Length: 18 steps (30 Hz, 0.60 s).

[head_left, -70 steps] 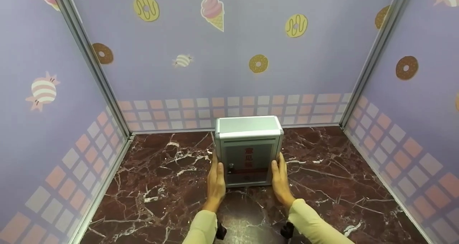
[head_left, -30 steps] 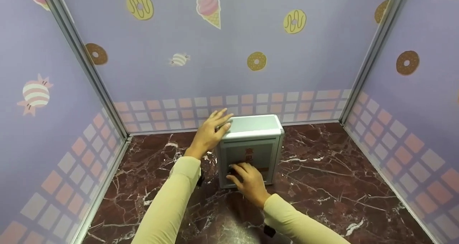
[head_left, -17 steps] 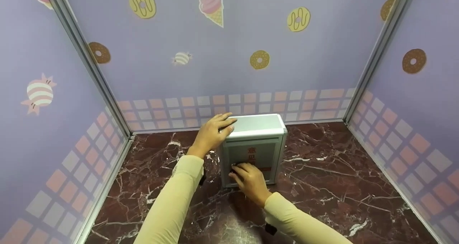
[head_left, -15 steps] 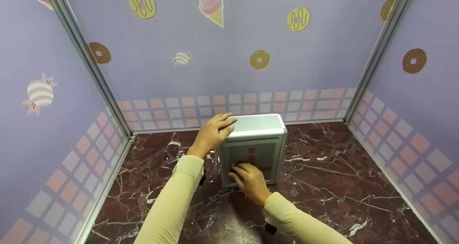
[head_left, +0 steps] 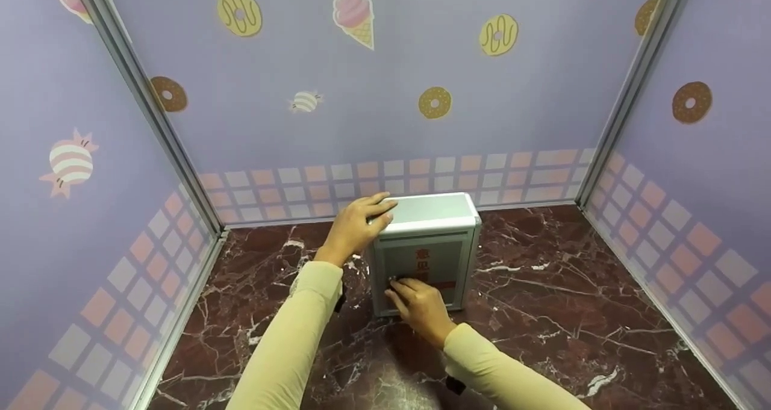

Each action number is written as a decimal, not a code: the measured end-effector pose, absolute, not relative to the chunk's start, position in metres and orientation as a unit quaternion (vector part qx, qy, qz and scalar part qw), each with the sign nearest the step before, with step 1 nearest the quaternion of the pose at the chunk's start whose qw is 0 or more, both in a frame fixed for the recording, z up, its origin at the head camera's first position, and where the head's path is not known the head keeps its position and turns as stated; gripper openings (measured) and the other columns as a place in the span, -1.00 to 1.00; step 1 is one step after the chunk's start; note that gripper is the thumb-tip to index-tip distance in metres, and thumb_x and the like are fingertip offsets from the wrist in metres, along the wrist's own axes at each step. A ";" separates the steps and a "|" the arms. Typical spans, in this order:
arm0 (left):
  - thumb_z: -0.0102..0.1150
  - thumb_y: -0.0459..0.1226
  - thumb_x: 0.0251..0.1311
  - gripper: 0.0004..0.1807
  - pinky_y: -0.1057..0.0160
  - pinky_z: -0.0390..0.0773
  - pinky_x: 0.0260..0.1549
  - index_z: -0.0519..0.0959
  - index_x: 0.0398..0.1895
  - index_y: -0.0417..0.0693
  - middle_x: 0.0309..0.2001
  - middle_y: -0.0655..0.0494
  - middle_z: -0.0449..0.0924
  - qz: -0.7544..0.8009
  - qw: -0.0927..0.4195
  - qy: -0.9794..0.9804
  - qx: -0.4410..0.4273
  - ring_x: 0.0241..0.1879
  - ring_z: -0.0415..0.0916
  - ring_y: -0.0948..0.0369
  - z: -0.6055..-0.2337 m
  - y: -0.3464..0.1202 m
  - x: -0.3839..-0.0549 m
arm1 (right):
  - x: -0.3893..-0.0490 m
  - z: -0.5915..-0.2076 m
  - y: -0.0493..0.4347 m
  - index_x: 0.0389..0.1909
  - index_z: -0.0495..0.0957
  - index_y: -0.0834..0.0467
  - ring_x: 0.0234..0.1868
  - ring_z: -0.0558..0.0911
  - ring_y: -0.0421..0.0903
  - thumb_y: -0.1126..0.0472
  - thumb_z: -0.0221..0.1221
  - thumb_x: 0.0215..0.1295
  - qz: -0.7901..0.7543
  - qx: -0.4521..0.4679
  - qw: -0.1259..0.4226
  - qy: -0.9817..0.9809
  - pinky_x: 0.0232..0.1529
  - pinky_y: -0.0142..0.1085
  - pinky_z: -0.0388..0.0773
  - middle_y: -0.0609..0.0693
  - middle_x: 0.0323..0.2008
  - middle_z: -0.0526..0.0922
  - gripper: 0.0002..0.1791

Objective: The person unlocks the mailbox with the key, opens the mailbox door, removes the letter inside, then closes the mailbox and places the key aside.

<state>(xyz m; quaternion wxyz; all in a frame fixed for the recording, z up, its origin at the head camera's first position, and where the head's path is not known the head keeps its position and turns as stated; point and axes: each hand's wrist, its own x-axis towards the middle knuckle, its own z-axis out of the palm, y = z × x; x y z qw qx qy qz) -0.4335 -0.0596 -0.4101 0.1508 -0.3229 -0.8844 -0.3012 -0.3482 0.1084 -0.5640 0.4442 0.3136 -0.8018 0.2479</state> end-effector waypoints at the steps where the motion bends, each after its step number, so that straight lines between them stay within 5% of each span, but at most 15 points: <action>1: 0.00 0.04 0.38 -0.57 0.08 0.25 0.28 0.56 0.25 0.27 0.34 0.27 0.37 -0.302 0.152 -0.884 -0.324 0.31 0.30 0.13 -0.410 -0.060 -0.434 | -0.348 -0.563 0.108 -0.21 0.73 0.29 -0.34 0.68 -0.08 0.24 0.40 0.16 0.248 0.313 0.446 -0.801 -0.32 -0.28 0.66 0.04 -0.33 0.71 -0.78; 18: 0.00 0.04 0.39 -0.58 0.08 0.27 0.27 0.58 0.23 0.24 0.32 0.31 0.39 -0.310 0.166 -0.875 -0.333 0.30 0.32 0.13 -0.411 -0.060 -0.435 | -0.345 -0.569 0.098 -0.25 0.64 0.32 -0.44 0.70 -0.14 0.36 0.36 0.17 0.324 0.259 0.436 -0.799 -0.49 -0.34 0.63 0.08 -0.36 0.73 -0.84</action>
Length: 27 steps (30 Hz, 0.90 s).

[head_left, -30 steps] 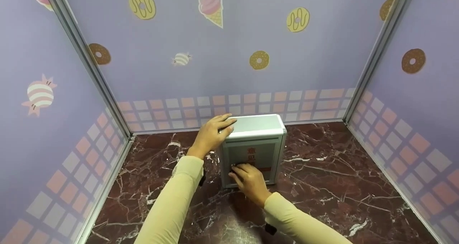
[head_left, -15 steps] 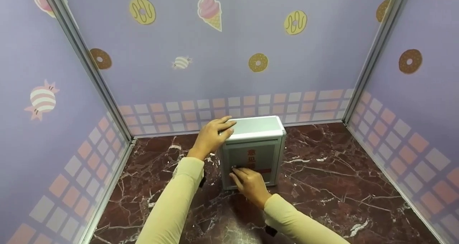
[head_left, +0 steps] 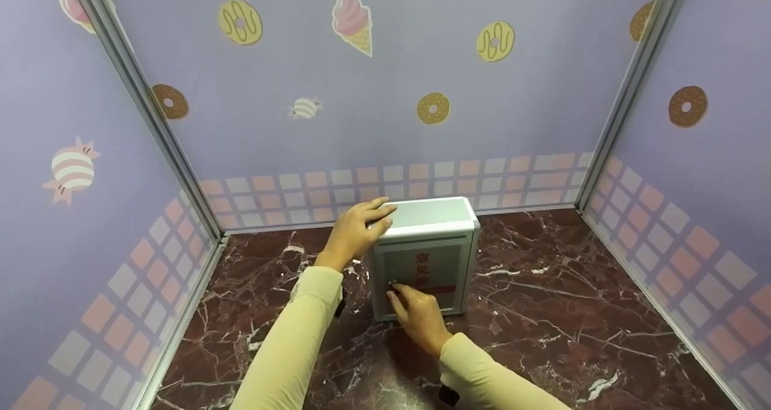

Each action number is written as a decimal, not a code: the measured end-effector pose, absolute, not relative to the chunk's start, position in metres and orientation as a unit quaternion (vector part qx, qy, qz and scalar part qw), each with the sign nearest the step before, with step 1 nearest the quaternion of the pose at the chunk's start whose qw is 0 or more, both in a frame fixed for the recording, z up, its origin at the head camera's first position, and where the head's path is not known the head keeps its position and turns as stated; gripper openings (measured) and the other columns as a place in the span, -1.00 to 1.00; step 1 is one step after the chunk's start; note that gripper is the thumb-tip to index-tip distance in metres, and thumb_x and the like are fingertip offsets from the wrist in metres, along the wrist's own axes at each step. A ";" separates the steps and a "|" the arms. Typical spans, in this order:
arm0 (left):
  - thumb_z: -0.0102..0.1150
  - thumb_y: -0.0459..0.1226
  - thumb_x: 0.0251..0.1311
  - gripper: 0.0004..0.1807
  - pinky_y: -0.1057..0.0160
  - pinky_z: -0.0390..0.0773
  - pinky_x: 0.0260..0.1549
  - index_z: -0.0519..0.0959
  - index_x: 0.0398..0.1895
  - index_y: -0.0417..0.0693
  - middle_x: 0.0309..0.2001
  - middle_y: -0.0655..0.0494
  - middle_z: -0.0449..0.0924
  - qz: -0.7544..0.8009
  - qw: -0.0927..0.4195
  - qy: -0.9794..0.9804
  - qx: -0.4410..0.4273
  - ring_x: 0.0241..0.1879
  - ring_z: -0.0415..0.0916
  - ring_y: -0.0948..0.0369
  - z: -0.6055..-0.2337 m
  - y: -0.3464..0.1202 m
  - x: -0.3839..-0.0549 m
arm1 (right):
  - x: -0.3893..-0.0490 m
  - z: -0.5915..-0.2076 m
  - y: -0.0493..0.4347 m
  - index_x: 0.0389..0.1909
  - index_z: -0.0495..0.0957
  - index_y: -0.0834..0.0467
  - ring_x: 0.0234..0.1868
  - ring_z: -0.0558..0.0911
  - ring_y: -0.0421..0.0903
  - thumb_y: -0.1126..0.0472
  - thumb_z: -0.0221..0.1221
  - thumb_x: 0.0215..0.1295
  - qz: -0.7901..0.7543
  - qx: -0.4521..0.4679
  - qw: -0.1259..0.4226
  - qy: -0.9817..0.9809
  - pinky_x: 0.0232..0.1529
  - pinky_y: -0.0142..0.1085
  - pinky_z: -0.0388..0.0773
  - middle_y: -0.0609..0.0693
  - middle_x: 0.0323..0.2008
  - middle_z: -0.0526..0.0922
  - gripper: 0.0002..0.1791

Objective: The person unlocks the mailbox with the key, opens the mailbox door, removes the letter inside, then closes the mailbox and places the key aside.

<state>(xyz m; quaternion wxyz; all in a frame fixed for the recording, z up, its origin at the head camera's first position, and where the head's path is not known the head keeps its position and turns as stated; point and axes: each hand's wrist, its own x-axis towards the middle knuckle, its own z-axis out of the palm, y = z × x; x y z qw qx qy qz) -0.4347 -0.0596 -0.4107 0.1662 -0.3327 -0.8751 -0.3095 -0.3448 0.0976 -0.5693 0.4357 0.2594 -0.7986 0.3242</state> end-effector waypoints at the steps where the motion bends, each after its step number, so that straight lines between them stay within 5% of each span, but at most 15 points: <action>1: 0.00 0.04 0.39 -0.58 0.08 0.27 0.27 0.58 0.23 0.24 0.32 0.31 0.39 -0.310 0.168 -0.875 -0.332 0.30 0.32 0.13 -0.411 -0.060 -0.434 | -0.344 -0.570 0.097 -0.25 0.64 0.31 -0.46 0.69 -0.17 0.36 0.36 0.18 0.336 0.253 0.430 -0.799 -0.51 -0.36 0.62 0.06 -0.38 0.73 -0.85; 10: -0.01 0.07 0.38 -0.57 0.10 0.25 0.29 0.56 0.24 0.29 0.33 0.33 0.37 -0.310 0.161 -0.880 -0.323 0.31 0.30 0.15 -0.412 -0.060 -0.433 | -0.336 -0.571 0.091 -0.23 0.61 0.23 -0.63 0.42 -0.29 0.30 0.30 0.28 0.406 0.189 0.390 -0.804 -0.65 -0.38 0.45 -0.05 -0.47 0.69 -0.89; 27: 0.01 0.05 0.40 -0.58 0.06 0.27 0.28 0.56 0.25 0.25 0.33 0.28 0.39 -0.309 0.163 -0.876 -0.333 0.31 0.30 0.12 -0.411 -0.062 -0.434 | -0.328 -0.568 0.094 -0.22 0.61 0.25 -0.50 0.61 -0.26 0.32 0.26 0.31 0.419 0.199 0.366 -0.807 -0.52 -0.40 0.58 -0.04 -0.41 0.71 -0.91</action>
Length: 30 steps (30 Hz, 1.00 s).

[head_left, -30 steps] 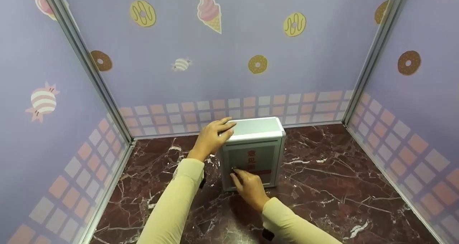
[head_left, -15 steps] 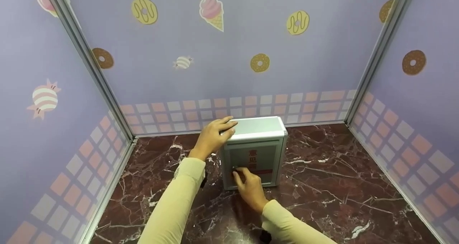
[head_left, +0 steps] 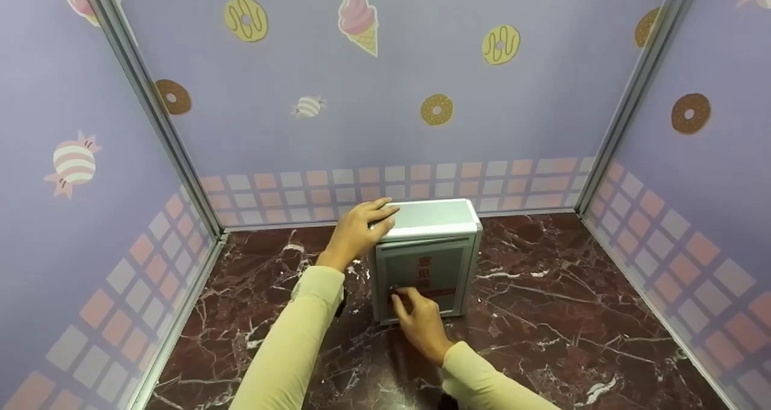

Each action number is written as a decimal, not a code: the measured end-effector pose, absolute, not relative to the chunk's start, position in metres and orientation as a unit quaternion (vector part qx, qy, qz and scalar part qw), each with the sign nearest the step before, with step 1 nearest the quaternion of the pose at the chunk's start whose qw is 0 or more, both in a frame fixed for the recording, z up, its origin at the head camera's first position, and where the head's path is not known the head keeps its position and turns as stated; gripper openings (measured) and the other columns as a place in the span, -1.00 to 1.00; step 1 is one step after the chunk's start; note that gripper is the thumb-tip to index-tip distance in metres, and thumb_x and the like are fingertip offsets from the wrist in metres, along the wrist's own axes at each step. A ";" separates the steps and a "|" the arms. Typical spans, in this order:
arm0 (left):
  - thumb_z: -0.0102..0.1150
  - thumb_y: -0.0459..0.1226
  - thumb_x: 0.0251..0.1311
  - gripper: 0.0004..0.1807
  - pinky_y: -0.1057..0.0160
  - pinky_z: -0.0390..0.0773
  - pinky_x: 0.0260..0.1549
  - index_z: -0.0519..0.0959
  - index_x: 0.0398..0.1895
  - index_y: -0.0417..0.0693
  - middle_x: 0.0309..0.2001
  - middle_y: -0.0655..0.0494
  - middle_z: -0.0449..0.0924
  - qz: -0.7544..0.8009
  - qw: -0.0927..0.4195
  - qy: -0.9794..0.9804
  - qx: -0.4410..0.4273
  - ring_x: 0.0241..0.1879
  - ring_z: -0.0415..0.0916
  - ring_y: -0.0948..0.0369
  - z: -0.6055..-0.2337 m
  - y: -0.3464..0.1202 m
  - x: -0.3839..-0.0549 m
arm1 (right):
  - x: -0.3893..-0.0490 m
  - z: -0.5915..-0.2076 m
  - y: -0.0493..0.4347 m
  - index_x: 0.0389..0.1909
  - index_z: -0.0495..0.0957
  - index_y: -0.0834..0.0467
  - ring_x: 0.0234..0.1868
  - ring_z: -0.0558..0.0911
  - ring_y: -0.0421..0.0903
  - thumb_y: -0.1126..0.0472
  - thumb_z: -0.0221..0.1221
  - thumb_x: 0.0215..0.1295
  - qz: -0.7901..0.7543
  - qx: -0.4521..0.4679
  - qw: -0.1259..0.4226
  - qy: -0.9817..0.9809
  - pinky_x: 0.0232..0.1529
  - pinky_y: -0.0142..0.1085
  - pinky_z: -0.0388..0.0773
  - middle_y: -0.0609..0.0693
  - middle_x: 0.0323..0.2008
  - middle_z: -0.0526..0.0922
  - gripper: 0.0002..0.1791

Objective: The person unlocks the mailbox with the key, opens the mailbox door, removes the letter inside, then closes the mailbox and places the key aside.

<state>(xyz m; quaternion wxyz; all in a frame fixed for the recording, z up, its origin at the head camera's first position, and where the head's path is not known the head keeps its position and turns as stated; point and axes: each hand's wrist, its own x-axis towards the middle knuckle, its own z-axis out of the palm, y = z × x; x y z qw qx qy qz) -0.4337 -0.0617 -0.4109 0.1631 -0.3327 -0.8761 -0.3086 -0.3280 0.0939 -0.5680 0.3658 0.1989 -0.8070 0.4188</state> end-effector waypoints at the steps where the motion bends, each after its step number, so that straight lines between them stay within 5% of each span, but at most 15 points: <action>1: 0.01 0.05 0.39 -0.58 0.06 0.26 0.28 0.56 0.24 0.25 0.33 0.29 0.38 -0.309 0.163 -0.876 -0.332 0.31 0.30 0.12 -0.411 -0.061 -0.434 | -0.327 -0.568 0.095 -0.22 0.61 0.24 -0.53 0.58 -0.28 0.32 0.27 0.29 0.414 0.200 0.371 -0.807 -0.54 -0.41 0.56 -0.05 -0.42 0.71 -0.91; 5: 0.01 0.04 0.39 -0.58 0.06 0.25 0.29 0.56 0.24 0.27 0.34 0.30 0.38 -0.308 0.160 -0.879 -0.328 0.32 0.29 0.13 -0.410 -0.060 -0.434 | -0.321 -0.569 0.101 -0.24 0.62 0.23 -0.62 0.42 -0.33 0.33 0.30 0.25 0.403 0.212 0.381 -0.805 -0.64 -0.45 0.45 -0.08 -0.48 0.69 -0.90; 14: 0.02 0.05 0.38 -0.57 0.07 0.23 0.30 0.56 0.24 0.26 0.34 0.34 0.36 -0.316 0.151 -0.878 -0.327 0.32 0.28 0.12 -0.410 -0.060 -0.435 | -0.299 -0.571 0.119 -0.18 0.63 0.24 -0.41 0.67 -0.25 0.34 0.25 0.32 0.450 0.247 0.323 -0.795 -0.48 -0.49 0.59 -0.01 -0.33 0.74 -0.90; 30: 0.04 0.02 0.38 -0.59 0.06 0.25 0.29 0.58 0.23 0.24 0.33 0.28 0.40 -0.321 0.158 -0.872 -0.334 0.31 0.30 0.12 -0.412 -0.060 -0.436 | -0.272 -0.558 0.144 -0.23 0.62 0.39 -0.45 0.71 0.05 0.61 0.23 0.14 0.492 0.311 0.303 -0.755 -0.43 -0.45 0.62 0.18 -0.37 0.72 -0.81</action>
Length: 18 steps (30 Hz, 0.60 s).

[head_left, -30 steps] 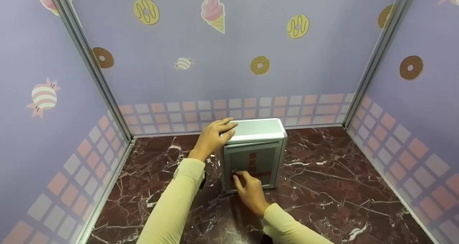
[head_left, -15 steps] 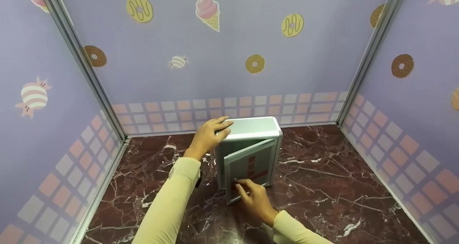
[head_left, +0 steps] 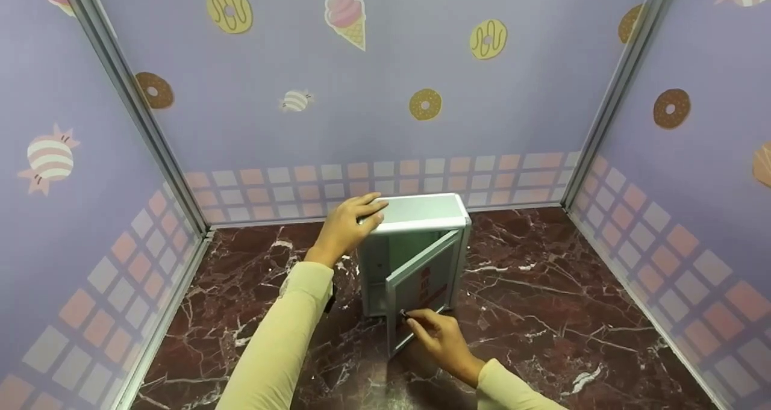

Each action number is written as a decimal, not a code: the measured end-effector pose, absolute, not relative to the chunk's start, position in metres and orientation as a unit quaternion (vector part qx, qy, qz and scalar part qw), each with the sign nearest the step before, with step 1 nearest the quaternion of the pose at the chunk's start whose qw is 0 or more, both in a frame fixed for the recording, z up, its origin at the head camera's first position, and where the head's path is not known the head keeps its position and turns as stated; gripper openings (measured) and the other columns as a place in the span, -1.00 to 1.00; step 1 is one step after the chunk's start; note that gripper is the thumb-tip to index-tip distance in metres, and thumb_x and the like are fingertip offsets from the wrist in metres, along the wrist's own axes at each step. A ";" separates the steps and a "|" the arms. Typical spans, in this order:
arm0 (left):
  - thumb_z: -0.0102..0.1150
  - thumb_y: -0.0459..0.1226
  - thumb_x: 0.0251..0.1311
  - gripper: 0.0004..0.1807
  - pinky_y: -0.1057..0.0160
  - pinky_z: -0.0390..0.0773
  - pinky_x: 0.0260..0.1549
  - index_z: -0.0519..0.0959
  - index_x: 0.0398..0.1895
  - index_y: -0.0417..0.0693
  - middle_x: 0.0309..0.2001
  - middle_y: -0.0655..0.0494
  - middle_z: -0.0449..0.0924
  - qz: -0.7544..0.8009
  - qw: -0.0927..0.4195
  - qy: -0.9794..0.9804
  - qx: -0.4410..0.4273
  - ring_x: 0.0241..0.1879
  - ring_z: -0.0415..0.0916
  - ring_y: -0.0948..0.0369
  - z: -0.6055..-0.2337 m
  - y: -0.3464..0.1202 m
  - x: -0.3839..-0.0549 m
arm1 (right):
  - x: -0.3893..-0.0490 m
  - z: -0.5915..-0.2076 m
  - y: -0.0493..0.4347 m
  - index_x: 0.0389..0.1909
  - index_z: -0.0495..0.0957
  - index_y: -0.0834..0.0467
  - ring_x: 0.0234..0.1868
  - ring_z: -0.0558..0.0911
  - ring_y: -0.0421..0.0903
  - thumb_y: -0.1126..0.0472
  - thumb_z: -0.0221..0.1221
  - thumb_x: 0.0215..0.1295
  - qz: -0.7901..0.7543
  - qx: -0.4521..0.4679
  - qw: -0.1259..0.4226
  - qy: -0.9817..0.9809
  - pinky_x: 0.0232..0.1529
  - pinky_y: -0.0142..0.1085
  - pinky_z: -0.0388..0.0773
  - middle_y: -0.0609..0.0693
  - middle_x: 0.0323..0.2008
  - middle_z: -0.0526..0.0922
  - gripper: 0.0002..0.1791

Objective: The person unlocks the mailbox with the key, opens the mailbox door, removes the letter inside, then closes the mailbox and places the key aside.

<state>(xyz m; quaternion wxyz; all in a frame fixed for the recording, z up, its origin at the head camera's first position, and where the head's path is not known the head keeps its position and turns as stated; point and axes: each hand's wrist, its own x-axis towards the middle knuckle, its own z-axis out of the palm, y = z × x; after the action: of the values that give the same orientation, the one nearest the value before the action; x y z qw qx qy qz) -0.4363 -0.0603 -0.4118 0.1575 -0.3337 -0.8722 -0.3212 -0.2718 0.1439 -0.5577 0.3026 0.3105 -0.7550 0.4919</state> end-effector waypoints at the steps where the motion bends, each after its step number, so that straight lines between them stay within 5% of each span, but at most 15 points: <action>1: 0.04 0.02 0.38 -0.59 0.08 0.25 0.29 0.58 0.23 0.25 0.32 0.28 0.40 -0.322 0.158 -0.872 -0.333 0.31 0.31 0.14 -0.412 -0.060 -0.436 | -0.269 -0.554 0.145 -0.24 0.62 0.41 -0.45 0.71 0.07 0.62 0.23 0.13 0.496 0.313 0.301 -0.752 -0.42 -0.44 0.62 0.20 -0.38 0.72 -0.82; 18: 0.03 0.05 0.38 -0.58 0.08 0.22 0.30 0.57 0.24 0.25 0.34 0.29 0.38 -0.326 0.148 -0.873 -0.330 0.32 0.28 0.13 -0.413 -0.061 -0.437 | -0.253 -0.545 0.160 -0.25 0.61 0.44 -0.38 0.71 0.19 0.64 0.19 0.15 0.538 0.327 0.261 -0.732 -0.35 -0.35 0.66 0.30 -0.34 0.69 -0.83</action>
<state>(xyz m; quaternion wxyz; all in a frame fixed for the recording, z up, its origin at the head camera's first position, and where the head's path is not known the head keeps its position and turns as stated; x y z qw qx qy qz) -0.4366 -0.0612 -0.4127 0.1480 -0.3303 -0.8732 -0.3262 -0.2528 0.1597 -0.5455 0.2611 0.3267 -0.7319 0.5380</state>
